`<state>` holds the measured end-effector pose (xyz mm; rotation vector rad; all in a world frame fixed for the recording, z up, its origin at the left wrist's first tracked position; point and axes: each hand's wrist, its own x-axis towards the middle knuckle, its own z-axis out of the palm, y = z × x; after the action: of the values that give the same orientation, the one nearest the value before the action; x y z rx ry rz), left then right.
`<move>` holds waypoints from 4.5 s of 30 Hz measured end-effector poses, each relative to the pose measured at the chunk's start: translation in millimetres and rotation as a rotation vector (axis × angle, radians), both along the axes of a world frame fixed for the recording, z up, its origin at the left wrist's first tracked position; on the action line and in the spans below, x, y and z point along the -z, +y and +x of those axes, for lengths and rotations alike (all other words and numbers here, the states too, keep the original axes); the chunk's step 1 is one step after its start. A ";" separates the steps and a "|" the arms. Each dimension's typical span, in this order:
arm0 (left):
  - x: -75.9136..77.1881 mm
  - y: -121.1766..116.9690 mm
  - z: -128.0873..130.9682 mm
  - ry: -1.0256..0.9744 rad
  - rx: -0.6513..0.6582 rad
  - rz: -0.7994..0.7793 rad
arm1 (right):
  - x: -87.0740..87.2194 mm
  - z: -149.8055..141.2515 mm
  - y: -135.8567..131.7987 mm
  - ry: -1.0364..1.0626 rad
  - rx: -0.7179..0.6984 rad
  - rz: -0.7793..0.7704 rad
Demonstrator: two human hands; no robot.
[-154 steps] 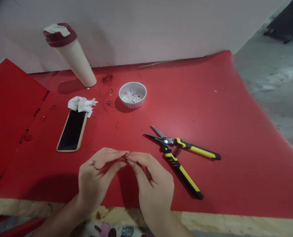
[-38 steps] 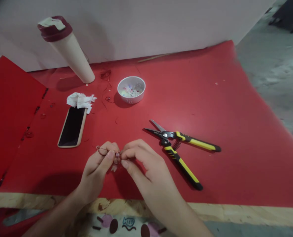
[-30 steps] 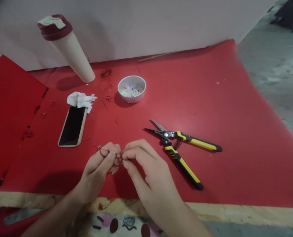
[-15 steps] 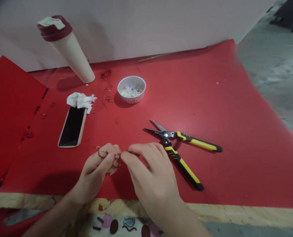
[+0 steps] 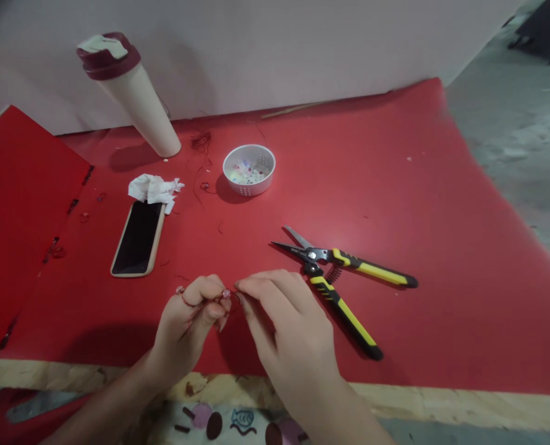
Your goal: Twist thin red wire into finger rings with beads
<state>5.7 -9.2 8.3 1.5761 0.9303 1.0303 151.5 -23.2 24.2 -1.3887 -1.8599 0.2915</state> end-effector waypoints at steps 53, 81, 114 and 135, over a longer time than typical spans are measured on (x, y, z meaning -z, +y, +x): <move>0.8 5.9 -3.8 0.555 0.073 0.393 | 1.0 5.4 4.1 0.719 0.123 -0.672; 3.9 7.1 -1.8 0.600 -0.055 0.221 | 16.6 10.7 2.2 0.977 -0.001 -0.910; 6.3 1.4 4.3 0.518 -0.139 0.423 | 8.7 -8.8 -16.4 1.570 0.214 -1.024; -9.9 2.6 0.9 0.305 0.091 -0.158 | 15.7 0.3 -19.9 0.344 -0.055 -0.002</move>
<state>6.6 -6.6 18.2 1.6524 1.1061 0.6461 151.8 -43.1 8.5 -1.2035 -1.6132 0.5263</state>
